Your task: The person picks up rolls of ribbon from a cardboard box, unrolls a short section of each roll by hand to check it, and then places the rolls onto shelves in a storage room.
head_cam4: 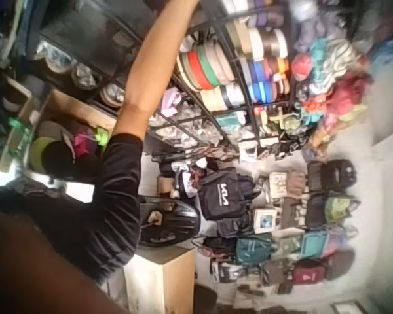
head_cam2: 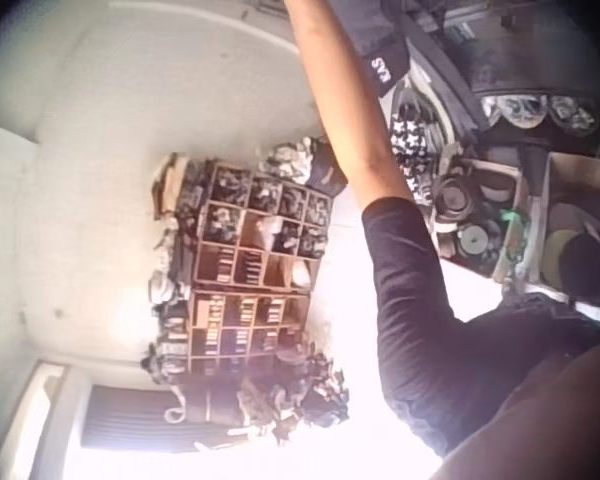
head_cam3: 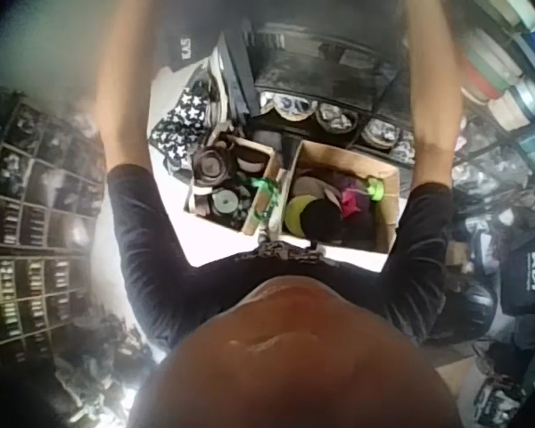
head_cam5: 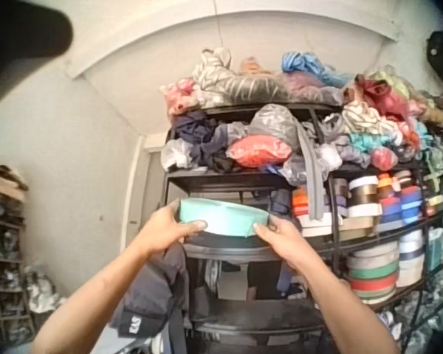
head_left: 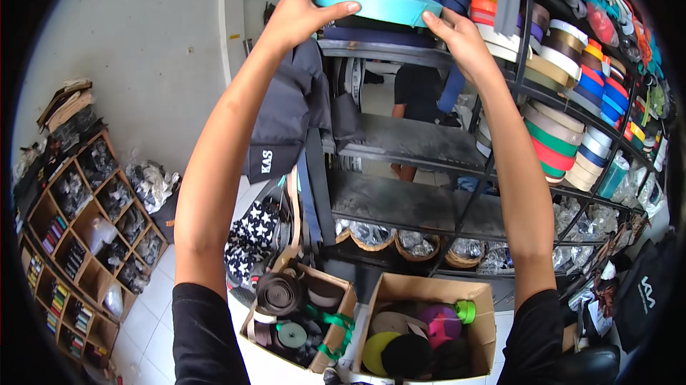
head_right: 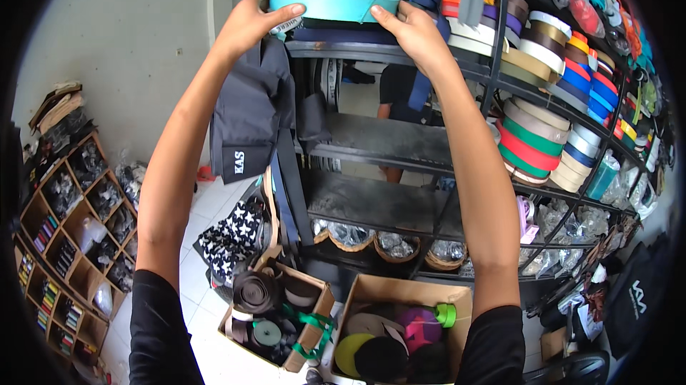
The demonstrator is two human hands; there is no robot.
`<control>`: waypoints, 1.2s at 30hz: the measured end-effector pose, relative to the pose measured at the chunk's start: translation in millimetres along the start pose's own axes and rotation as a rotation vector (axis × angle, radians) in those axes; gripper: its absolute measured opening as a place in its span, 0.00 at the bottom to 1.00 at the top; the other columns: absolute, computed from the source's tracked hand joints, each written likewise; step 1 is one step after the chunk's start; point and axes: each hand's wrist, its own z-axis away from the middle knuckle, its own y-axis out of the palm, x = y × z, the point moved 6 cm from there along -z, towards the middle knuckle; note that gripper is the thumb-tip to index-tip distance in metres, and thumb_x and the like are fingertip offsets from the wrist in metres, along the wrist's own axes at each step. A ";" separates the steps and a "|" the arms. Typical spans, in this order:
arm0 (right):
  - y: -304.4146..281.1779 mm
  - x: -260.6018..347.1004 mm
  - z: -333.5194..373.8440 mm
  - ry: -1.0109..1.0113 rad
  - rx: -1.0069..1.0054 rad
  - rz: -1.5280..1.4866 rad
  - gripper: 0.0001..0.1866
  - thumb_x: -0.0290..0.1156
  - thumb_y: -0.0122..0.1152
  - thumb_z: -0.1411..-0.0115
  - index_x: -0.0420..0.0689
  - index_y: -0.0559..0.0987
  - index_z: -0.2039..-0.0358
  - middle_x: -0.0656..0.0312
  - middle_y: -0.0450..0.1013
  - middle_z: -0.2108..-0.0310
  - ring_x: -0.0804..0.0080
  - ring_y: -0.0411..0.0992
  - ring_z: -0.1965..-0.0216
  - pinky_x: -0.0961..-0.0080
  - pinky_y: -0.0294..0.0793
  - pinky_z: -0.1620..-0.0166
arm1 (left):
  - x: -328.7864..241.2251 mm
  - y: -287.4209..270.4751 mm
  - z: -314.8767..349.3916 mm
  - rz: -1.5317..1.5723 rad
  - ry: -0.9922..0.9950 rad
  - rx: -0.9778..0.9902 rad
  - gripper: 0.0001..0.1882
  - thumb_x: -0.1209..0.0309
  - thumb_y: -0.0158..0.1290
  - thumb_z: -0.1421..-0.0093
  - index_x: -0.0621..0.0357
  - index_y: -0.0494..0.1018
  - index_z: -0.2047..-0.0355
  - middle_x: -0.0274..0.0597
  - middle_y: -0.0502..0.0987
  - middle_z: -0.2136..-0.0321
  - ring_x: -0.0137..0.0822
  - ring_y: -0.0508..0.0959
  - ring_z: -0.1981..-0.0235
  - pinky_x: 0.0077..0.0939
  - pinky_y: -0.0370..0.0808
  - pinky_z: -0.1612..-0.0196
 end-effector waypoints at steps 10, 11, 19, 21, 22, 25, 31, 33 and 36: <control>-2.3 -82.6 -105.4 0.066 -0.090 0.314 0.42 0.55 0.61 0.46 0.27 0.67 0.47 0.38 0.71 0.54 0.58 0.69 0.48 0.73 0.64 0.45 | 121.1 70.0 -90.8 0.220 -0.028 0.159 0.52 0.44 0.63 0.53 0.77 0.58 0.42 0.59 0.75 0.56 0.42 0.76 0.52 0.29 0.67 0.45; -15.2 -93.1 -112.0 -0.077 -0.172 0.492 0.43 0.55 0.58 0.44 0.29 0.62 0.42 0.35 0.68 0.49 0.52 0.67 0.44 0.69 0.62 0.42 | 122.7 87.4 -96.0 0.286 -0.006 0.208 0.51 0.45 0.62 0.51 0.77 0.58 0.42 0.60 0.74 0.54 0.43 0.73 0.49 0.30 0.66 0.44; 26.7 -93.5 -132.2 0.022 0.013 0.755 0.31 0.55 0.53 0.42 0.44 0.73 0.47 0.47 0.74 0.54 0.52 0.73 0.52 0.65 0.71 0.50 | 172.4 86.5 -102.1 0.305 -0.073 0.122 0.50 0.42 0.61 0.53 0.74 0.61 0.43 0.61 0.71 0.50 0.46 0.73 0.48 0.31 0.67 0.45; 22.6 -92.9 -139.9 0.026 0.084 0.838 0.30 0.55 0.53 0.42 0.45 0.75 0.49 0.47 0.74 0.54 0.52 0.72 0.51 0.64 0.69 0.48 | 168.5 89.8 -103.1 0.298 -0.067 0.152 0.47 0.42 0.60 0.51 0.72 0.63 0.44 0.60 0.72 0.51 0.45 0.73 0.49 0.31 0.66 0.44; 23.1 -88.7 -140.7 0.047 0.104 0.922 0.29 0.55 0.53 0.42 0.45 0.75 0.49 0.47 0.74 0.54 0.51 0.72 0.51 0.64 0.69 0.48 | 167.3 90.9 -100.3 0.311 -0.077 0.147 0.47 0.43 0.59 0.51 0.71 0.63 0.44 0.59 0.72 0.51 0.45 0.73 0.49 0.31 0.67 0.44; 32.0 -78.0 -143.6 0.070 0.132 1.051 0.27 0.53 0.54 0.42 0.46 0.76 0.50 0.47 0.74 0.54 0.51 0.71 0.50 0.63 0.69 0.47 | 168.0 90.6 -96.9 0.309 -0.089 0.136 0.45 0.44 0.59 0.50 0.69 0.64 0.43 0.58 0.73 0.52 0.45 0.73 0.49 0.31 0.67 0.45; 35.9 -71.4 -137.8 0.047 0.037 1.081 0.20 0.43 0.56 0.41 0.49 0.77 0.50 0.49 0.75 0.56 0.51 0.72 0.52 0.63 0.69 0.46 | 154.1 95.4 -97.5 0.162 -0.031 0.098 0.46 0.43 0.57 0.48 0.71 0.63 0.44 0.62 0.73 0.52 0.46 0.74 0.50 0.31 0.67 0.45; 35.5 -72.6 -132.8 0.041 0.008 1.085 0.19 0.39 0.55 0.41 0.48 0.77 0.50 0.48 0.75 0.57 0.50 0.72 0.52 0.63 0.69 0.45 | 150.9 96.8 -95.6 0.133 -0.003 0.063 0.46 0.42 0.56 0.49 0.73 0.62 0.44 0.64 0.73 0.53 0.48 0.74 0.50 0.32 0.67 0.45; 37.5 -68.4 -124.3 -0.014 -0.103 0.987 0.20 0.37 0.55 0.42 0.46 0.75 0.49 0.44 0.74 0.57 0.47 0.71 0.51 0.62 0.68 0.45 | 153.4 92.7 -97.4 0.067 0.005 -0.017 0.48 0.40 0.56 0.50 0.76 0.63 0.45 0.66 0.73 0.53 0.51 0.74 0.50 0.33 0.67 0.45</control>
